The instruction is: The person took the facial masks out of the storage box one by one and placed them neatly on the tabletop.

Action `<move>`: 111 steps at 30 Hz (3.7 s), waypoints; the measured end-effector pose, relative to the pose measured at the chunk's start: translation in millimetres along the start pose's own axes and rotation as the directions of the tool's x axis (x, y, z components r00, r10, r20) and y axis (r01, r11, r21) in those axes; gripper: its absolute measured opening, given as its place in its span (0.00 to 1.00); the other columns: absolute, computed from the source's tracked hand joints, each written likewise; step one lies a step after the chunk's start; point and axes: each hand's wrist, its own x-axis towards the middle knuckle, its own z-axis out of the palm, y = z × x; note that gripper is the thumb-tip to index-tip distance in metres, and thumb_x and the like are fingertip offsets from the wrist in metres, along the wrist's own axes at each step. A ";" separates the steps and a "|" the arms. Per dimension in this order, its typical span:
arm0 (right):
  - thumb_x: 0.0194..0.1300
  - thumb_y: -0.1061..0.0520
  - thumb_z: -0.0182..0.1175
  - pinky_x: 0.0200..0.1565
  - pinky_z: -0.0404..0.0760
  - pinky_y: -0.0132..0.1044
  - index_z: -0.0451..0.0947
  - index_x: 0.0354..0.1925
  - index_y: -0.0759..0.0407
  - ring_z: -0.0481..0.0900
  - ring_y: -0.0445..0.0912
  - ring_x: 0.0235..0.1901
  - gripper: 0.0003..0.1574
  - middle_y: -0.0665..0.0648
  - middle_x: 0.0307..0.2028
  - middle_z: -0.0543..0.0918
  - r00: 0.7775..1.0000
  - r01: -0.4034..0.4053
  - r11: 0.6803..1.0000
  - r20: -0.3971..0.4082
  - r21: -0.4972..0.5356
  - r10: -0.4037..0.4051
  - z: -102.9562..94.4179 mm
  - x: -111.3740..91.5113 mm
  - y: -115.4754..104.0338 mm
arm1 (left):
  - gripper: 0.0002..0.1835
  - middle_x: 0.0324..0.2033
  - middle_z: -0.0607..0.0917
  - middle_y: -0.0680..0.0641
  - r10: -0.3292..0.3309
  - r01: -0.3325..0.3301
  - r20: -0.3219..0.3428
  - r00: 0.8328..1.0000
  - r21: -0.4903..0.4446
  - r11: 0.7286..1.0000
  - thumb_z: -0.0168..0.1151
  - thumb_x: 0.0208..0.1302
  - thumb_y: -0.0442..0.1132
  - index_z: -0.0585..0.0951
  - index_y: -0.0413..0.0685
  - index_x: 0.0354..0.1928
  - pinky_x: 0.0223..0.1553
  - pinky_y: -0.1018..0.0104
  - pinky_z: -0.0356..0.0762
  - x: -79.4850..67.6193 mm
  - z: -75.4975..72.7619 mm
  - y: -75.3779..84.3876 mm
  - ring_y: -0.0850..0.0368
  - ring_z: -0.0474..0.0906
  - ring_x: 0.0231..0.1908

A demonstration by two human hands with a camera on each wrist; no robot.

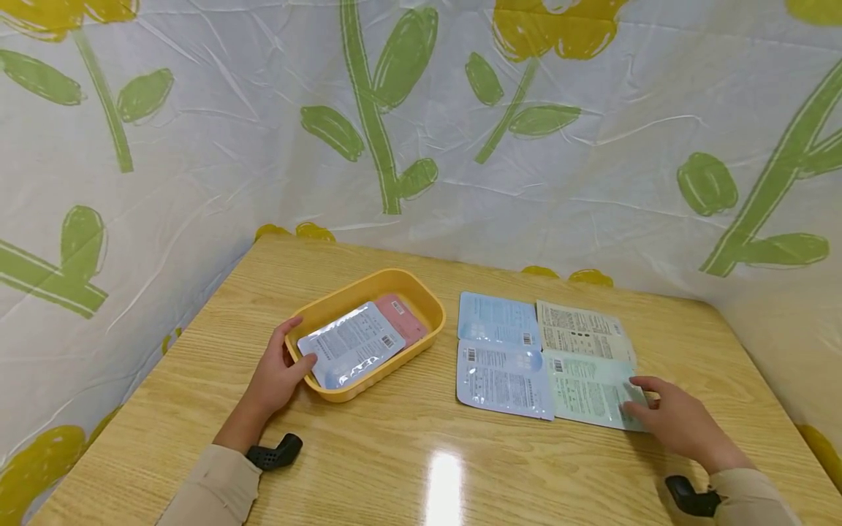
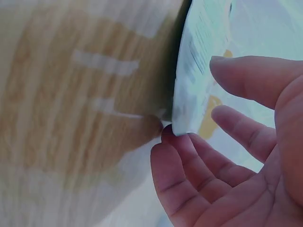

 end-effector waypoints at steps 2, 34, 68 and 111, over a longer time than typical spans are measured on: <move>0.71 0.46 0.60 0.42 0.80 0.61 0.66 0.63 0.79 0.79 0.69 0.46 0.40 0.80 0.49 0.77 1.000 -0.020 1.000 0.008 0.015 0.019 -2.5 0.0 1.6 | 0.38 0.72 0.55 0.30 -0.003 0.003 -0.001 1.000 0.003 1.000 0.56 0.69 0.28 0.50 0.37 0.75 0.52 0.80 0.71 -0.2 0.0 0.2 0.35 0.64 0.67; 0.72 0.49 0.61 0.51 0.80 0.57 0.64 0.68 0.71 0.77 0.69 0.54 0.37 0.74 0.62 0.73 0.981 0.175 0.966 -0.123 0.192 -0.154 -9.9 -0.9 -54.9 | 0.38 0.73 0.54 0.32 -0.020 0.020 -0.010 1.000 0.036 0.999 0.56 0.68 0.29 0.50 0.38 0.75 0.54 0.79 0.70 -0.2 0.4 0.4 0.36 0.62 0.68; 0.69 0.52 0.63 0.64 0.71 0.49 0.73 0.65 0.63 0.75 0.54 0.62 0.31 0.59 0.61 0.78 0.834 0.514 0.779 0.005 0.360 -0.552 22.9 83.0 -267.7 | 0.38 0.72 0.56 0.30 -0.002 0.002 -0.005 1.000 0.018 1.000 0.57 0.69 0.29 0.50 0.37 0.75 0.53 0.79 0.70 -1.3 0.0 1.1 0.35 0.63 0.67; 0.67 0.51 0.62 0.57 0.75 0.41 0.77 0.60 0.65 0.77 0.48 0.45 0.29 0.55 0.49 0.83 0.855 0.439 0.899 0.311 -0.005 -0.416 60.5 120.8 -331.6 | 0.38 0.73 0.54 0.32 0.004 -0.002 -0.023 1.000 0.060 0.998 0.58 0.69 0.30 0.52 0.39 0.75 0.64 0.50 0.63 -2.1 -1.5 1.6 0.36 0.62 0.69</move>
